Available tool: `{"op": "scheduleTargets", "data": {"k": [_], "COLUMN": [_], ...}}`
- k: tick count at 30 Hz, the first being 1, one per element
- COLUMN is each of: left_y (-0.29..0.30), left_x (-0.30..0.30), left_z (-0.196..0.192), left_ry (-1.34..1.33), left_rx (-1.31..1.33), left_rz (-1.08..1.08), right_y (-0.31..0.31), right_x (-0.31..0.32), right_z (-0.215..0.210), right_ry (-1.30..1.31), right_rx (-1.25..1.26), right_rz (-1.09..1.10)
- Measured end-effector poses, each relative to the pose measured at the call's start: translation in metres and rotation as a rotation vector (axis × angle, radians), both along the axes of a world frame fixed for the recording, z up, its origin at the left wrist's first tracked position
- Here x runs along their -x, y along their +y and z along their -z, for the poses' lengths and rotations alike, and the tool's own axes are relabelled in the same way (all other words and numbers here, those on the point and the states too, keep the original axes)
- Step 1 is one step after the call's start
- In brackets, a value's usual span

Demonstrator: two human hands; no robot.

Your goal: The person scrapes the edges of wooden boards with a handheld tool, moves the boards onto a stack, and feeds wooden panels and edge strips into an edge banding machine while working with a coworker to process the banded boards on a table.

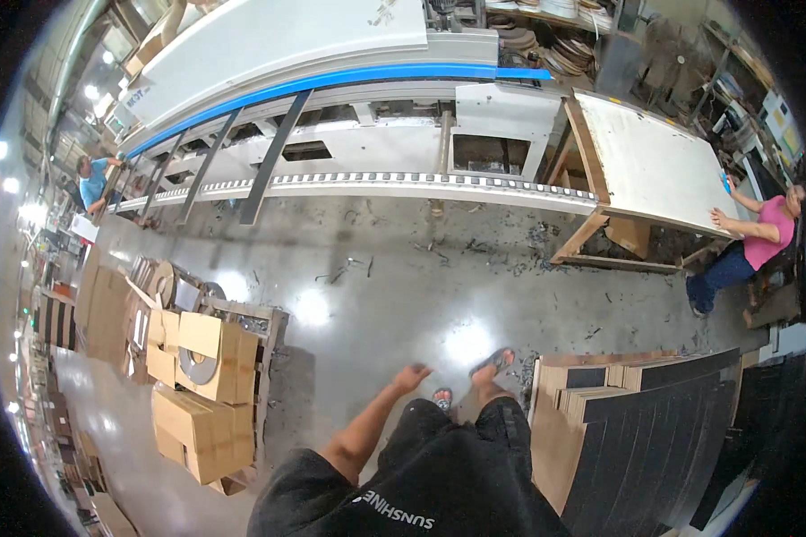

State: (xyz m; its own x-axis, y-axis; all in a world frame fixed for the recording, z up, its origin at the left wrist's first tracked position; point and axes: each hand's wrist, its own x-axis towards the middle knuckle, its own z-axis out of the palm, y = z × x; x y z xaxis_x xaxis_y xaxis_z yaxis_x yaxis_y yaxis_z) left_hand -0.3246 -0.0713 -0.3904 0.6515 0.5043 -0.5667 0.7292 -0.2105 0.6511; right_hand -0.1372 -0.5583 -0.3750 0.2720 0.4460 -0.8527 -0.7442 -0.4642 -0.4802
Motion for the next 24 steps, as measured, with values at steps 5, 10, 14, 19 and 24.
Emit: {"op": "scheduleTargets", "data": {"k": [5,10,14,19,24], "left_y": [0.023,0.039,0.075,0.151,0.185], "left_x": [-0.168,-0.299,-0.392,-0.52,-0.624], "left_z": [-0.056,-0.147,-0.194,-0.219,-0.221], "left_ry": [-0.244,-0.23,-0.396,-0.49,-0.493], "left_rx": [0.097,0.104,-0.53,-0.733,-0.612], "left_rz": [0.033,0.384,0.545,0.132,0.24], "right_y": [0.02,0.03,0.045,0.063,0.069], "right_x": [-0.04,-0.105,-0.165,-0.233,-0.31], "right_z": [0.016,0.046,0.055,0.056,0.051], "right_ry": [0.009,0.028,0.002,-0.079,-0.225], "right_rx": [-0.016,-0.055,-0.122,-0.224,-0.32], "right_rz": [0.114,0.233,0.313,0.406,0.49]}}
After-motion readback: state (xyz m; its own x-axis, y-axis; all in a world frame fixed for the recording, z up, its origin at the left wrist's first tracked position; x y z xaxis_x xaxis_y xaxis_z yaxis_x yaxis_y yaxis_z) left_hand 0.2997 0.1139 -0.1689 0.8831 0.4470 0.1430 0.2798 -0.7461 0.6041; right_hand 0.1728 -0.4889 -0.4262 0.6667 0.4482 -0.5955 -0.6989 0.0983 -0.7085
